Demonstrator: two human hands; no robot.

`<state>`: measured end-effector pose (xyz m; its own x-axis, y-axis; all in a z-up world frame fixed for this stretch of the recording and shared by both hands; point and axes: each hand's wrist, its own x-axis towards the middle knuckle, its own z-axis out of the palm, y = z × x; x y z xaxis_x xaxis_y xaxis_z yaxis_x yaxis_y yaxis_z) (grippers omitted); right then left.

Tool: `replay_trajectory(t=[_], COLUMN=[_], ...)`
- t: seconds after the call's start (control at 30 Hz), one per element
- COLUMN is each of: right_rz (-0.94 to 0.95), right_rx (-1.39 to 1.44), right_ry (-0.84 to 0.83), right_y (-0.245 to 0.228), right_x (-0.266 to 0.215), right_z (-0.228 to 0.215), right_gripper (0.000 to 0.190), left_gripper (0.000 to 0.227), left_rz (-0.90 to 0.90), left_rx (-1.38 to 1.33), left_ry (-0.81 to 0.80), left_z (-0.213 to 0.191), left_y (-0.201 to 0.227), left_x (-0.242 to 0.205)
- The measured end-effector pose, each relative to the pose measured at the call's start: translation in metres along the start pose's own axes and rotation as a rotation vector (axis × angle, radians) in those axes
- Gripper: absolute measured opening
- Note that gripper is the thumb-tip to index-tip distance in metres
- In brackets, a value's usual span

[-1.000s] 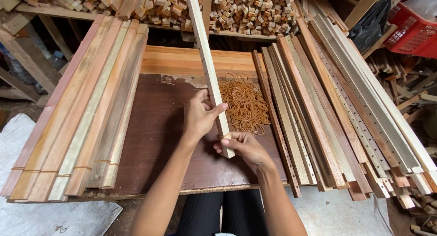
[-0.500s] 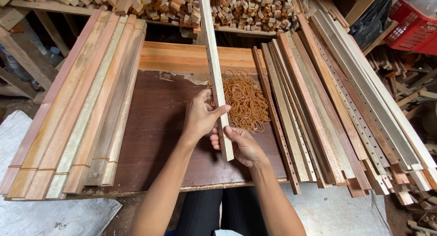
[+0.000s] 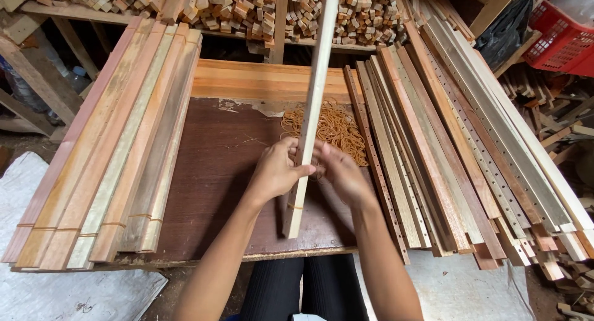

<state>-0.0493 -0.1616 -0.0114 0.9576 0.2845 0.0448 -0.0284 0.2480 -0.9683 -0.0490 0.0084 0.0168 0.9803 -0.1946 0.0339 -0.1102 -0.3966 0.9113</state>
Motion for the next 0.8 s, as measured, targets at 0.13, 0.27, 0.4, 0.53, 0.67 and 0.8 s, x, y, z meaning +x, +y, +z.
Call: replay_trajectory(t=[0.13,0.27,0.4,0.53,0.67,0.8], right_rz=[-0.085,-0.173,-0.264,-0.272,-0.218,-0.098], right_rx=[0.002,0.109,0.124,0.150,0.348,0.352], right_ry=[0.079,0.238,0.399,0.478,0.523,0.447], right_y=[0.004,-0.068,-0.092,-0.086,-0.067,-0.051], right_x=[0.047,0.037,0.030,0.021,0.023,0.034], right_z=[-0.064,-0.055,-0.090,-0.107,-0.078,-0.015], right_gripper=[0.055,0.042,0.041,0.049,0.053,0.019], left_gripper=[0.060,0.057,0.034,0.029,0.028,0.047], left_rz=[0.007,0.053,0.065,0.017,-0.142,-0.226], left_rx=[0.214,0.611,0.879,0.985,1.219,1.234], left_ry=[-0.054,0.045,0.234,0.387,0.593,0.681], left_z=[-0.002,-0.013,-0.058,-0.115,-0.170,-0.223], left_y=[0.010,0.026,0.043,-0.003,-0.021,-0.058], left_x=[-0.005,-0.023,-0.043,-0.053,-0.079,-0.099])
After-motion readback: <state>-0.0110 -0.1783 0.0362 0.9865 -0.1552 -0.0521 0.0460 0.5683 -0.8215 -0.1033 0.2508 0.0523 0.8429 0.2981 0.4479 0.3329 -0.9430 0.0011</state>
